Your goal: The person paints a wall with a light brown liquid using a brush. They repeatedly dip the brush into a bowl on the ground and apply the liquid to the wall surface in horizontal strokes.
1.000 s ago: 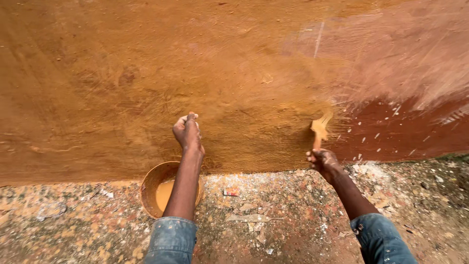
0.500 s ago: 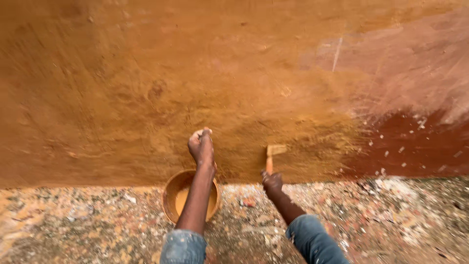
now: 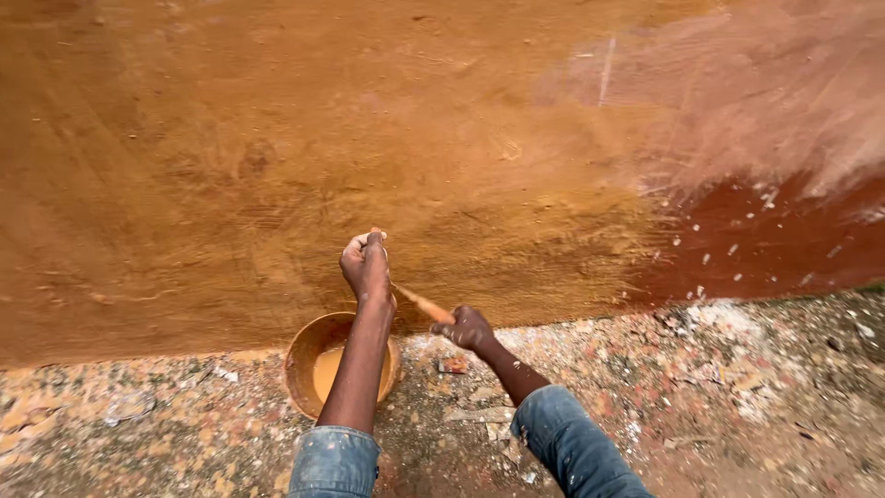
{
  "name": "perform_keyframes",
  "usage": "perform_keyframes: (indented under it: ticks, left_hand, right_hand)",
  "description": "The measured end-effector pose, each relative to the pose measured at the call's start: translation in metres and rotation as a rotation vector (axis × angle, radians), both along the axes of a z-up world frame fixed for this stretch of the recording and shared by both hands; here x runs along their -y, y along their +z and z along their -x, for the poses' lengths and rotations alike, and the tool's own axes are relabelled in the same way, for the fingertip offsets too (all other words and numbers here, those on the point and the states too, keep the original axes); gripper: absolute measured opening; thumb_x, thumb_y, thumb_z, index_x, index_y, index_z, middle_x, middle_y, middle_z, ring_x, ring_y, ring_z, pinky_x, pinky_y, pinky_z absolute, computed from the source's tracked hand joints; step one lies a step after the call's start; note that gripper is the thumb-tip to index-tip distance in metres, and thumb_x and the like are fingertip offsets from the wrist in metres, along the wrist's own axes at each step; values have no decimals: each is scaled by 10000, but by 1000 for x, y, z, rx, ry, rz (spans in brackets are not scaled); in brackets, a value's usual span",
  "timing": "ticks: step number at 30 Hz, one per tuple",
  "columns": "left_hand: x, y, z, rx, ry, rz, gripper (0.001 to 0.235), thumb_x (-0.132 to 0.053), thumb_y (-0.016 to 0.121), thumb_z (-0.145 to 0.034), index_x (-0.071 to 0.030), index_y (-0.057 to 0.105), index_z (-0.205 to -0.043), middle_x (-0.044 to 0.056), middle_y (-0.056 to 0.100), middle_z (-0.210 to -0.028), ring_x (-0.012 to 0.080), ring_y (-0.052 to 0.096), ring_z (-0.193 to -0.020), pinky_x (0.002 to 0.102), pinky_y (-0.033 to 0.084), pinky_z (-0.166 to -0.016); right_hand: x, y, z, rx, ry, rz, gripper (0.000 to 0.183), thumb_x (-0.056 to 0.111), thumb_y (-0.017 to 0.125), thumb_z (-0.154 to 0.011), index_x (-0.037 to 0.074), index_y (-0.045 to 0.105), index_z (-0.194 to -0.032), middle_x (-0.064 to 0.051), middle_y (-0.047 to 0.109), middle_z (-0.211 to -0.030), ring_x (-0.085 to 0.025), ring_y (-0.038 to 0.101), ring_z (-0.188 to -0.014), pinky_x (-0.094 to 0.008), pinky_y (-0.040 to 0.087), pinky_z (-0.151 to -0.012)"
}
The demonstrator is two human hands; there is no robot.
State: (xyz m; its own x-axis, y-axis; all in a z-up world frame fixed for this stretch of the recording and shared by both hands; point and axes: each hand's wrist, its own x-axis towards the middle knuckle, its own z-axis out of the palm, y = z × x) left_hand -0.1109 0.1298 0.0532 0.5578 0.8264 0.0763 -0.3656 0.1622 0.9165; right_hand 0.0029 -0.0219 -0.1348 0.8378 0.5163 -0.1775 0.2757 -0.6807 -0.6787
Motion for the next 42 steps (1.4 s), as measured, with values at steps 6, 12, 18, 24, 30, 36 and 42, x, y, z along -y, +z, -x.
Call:
perform_keyframes:
  ticks: [6,12,18,24,30,36,42]
  left_hand:
    - [27,-19,-32,48,-80,-27,163,-153,651,-978,-32,672,-872,-81,462,-560,35,329,-461,274,236,-452]
    - [58,-37,-63,81,-163,-45,179,-159,664,-983,-16,698,-882,-80,465,-587,25,339,-491,260,232,-463]
    - [87,-41,-69,-173,-285,-152,133,-178,672,-939,-49,689,-908,-26,586,-629,56,459,-493,260,331,-454]
    - [112,-41,-71,-290,-291,-327,149,-206,712,-916,-57,715,-922,-6,709,-777,75,604,-652,268,482,-594]
    - [123,-46,-72,-273,-282,-303,132,-184,721,-897,-57,733,-935,-11,689,-804,92,604,-683,286,506,-615]
    - [109,-64,-86,-206,-278,-491,122,-181,731,-879,-64,736,-914,12,719,-744,103,645,-632,284,513,-582]
    - [103,-71,-99,-210,-220,-490,112,-190,738,-879,-79,754,-878,-4,738,-758,73,654,-672,255,518,-622]
  right_hand:
    - [100,-1,-64,-40,-199,-181,687,482,870,-774,-64,648,-1127,-198,729,-1005,-245,717,-800,-366,601,-647]
    - [252,14,-96,-48,-681,-481,375,241,739,-905,-43,634,-1127,-190,729,-983,-167,602,-666,-289,482,-493]
    - [312,30,-83,-21,-1168,-682,438,231,730,-988,-72,504,-1210,-138,617,-922,-115,502,-593,-287,451,-464]
    - [280,2,-93,-113,-1055,-713,382,229,725,-954,-37,518,-1133,-139,647,-885,-125,548,-594,-269,512,-485]
    - [147,-7,-64,-158,-459,-500,305,210,733,-904,-42,603,-1016,-163,679,-880,-163,633,-607,-309,564,-509]
    - [87,14,-12,-133,-64,-116,411,369,827,-831,-26,732,-895,-135,724,-769,-175,622,-544,-307,531,-467]
    - [125,12,-57,129,-196,-145,576,579,665,-977,22,695,-833,-75,654,-725,-120,640,-591,-288,513,-454]
